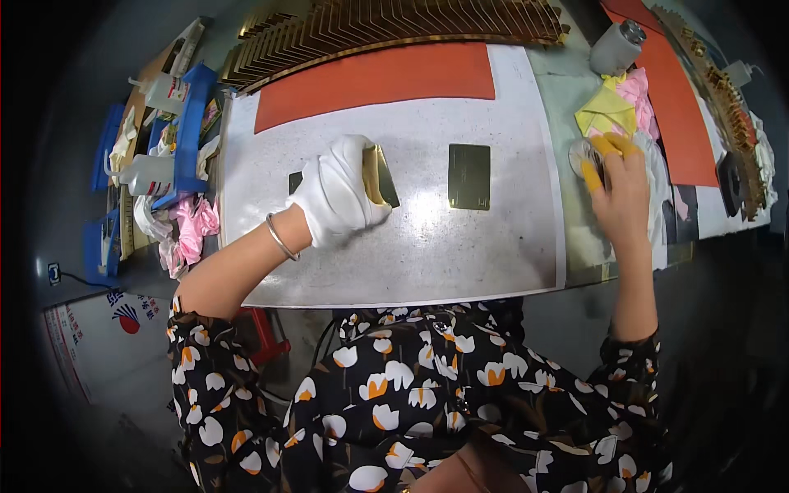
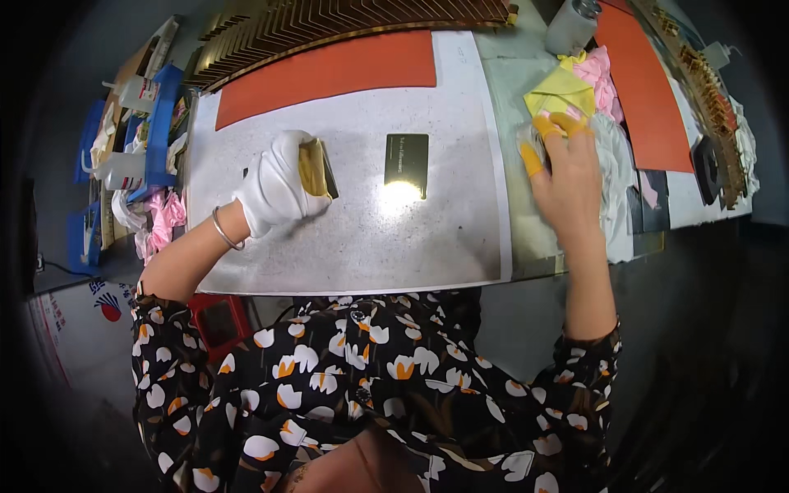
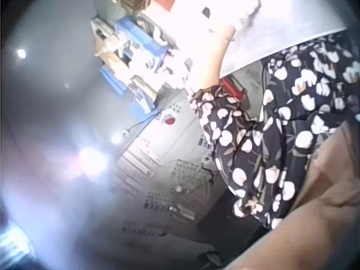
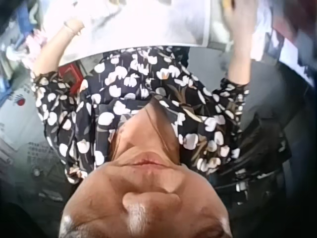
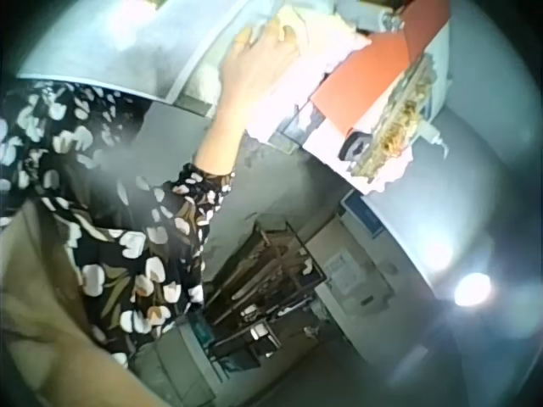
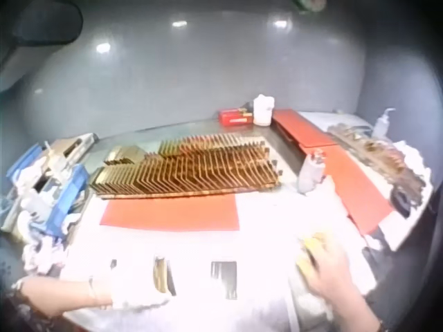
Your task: The person wipes rectangular metal plates with a yellow cloth, then places them into a stack on a red mat. They repeat this process, occasionally picking up a bottle to apply liquid to the cloth before continuing to wipe and stack the plates.
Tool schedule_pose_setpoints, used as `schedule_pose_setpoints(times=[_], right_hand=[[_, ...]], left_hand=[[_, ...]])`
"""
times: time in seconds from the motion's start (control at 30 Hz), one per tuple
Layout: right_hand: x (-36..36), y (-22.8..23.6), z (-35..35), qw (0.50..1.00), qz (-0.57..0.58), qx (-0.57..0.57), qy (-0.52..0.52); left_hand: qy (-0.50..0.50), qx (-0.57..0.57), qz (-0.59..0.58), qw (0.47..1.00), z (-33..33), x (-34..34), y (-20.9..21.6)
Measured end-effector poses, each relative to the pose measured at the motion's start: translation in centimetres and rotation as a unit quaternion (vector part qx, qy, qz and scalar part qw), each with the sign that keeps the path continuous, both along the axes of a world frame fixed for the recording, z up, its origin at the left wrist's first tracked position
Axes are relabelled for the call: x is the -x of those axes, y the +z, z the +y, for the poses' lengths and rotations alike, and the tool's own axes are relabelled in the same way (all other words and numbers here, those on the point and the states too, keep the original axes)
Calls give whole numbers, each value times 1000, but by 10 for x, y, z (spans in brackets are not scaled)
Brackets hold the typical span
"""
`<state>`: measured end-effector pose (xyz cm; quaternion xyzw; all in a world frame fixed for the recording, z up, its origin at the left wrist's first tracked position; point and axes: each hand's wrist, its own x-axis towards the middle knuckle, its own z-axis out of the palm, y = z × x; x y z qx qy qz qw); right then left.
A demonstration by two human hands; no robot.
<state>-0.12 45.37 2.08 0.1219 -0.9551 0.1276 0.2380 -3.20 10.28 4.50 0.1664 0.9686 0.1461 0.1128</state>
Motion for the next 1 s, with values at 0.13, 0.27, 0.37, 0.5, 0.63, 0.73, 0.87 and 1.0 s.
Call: schedule_pose_setpoints(times=[0.13,0.27,0.37,0.5,0.63,0.73,0.87,1.0], right_hand=[[-25,-5,-7,992,9,98,75],[-48,-9,-17,987,-21,134,90],[-72,-17,-25,985,-42,146,86],[-90,-34,-33,985,-58,151,67],[-89,-53,-33,985,-42,158,45],[-90,-50,-34,986,-46,161,24],[-91,-50,-36,983,-59,173,6],[-90,-44,-38,985,-64,157,16]], left_hand=[[-57,99,69,991,-1,-3,7],[-46,41,39,997,-7,1,17],[-64,-8,248,966,-38,69,71],[38,127,297,945,-79,181,122],[19,286,124,950,-84,278,115],[-31,325,71,943,-82,299,98],[-72,347,62,933,-73,311,88],[-66,331,33,941,-69,318,80]])
